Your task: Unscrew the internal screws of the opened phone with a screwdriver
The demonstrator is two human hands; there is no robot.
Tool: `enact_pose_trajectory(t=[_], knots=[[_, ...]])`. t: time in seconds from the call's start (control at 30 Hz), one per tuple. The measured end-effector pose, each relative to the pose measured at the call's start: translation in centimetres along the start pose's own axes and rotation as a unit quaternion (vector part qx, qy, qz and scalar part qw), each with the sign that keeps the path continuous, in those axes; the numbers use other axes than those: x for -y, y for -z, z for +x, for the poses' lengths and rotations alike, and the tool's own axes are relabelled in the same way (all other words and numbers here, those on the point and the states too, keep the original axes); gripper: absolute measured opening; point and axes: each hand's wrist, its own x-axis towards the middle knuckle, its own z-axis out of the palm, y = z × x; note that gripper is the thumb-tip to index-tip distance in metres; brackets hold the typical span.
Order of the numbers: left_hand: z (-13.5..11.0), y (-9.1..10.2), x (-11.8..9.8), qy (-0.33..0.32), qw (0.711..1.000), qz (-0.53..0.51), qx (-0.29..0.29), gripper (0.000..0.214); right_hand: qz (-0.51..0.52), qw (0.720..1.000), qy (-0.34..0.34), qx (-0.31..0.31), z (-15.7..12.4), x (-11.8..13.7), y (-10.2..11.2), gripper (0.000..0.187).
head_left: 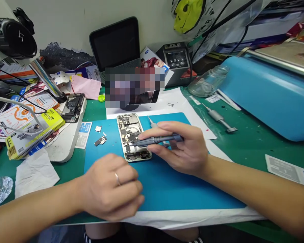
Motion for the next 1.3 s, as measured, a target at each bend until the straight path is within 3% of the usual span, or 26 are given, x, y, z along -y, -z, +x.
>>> enact_pose_trajectory(t=[0.1, 0.27, 0.4, 0.63, 0.87, 1.3], knots=[[0.0, 0.4, 1.1, 0.084, 0.994, 0.042, -0.063, 0.007, 0.017, 0.999, 0.001, -0.043, 0.1, -0.2, 0.1, 0.061], [-0.1, 0.4, 2.2, 0.168, 0.982, 0.061, -0.067, 0.011, 0.047, 0.998, -0.022, -0.045, 0.2, -0.2, 0.4, 0.052], [-0.2, 0.1, 2.5, 0.169, 0.982, 0.072, -0.039, 0.024, 0.059, 0.997, -0.005, -0.042, 0.2, 0.0, 0.5, 0.055], [-0.3, -0.2, 2.8, 0.152, 0.983, 0.101, -0.021, 0.016, 0.019, 0.999, -0.013, -0.022, 0.9, 0.3, 0.4, 0.021], [-0.3, -0.2, 2.9, 0.143, 0.984, 0.109, -0.018, 0.014, 0.031, 0.999, -0.003, -0.019, 0.5, 0.3, 0.4, 0.036], [-0.4, -0.2, 3.0, 0.141, 0.986, 0.094, -0.005, 0.013, 0.039, 0.999, -0.006, 0.002, 0.6, 0.5, 0.7, 0.04]])
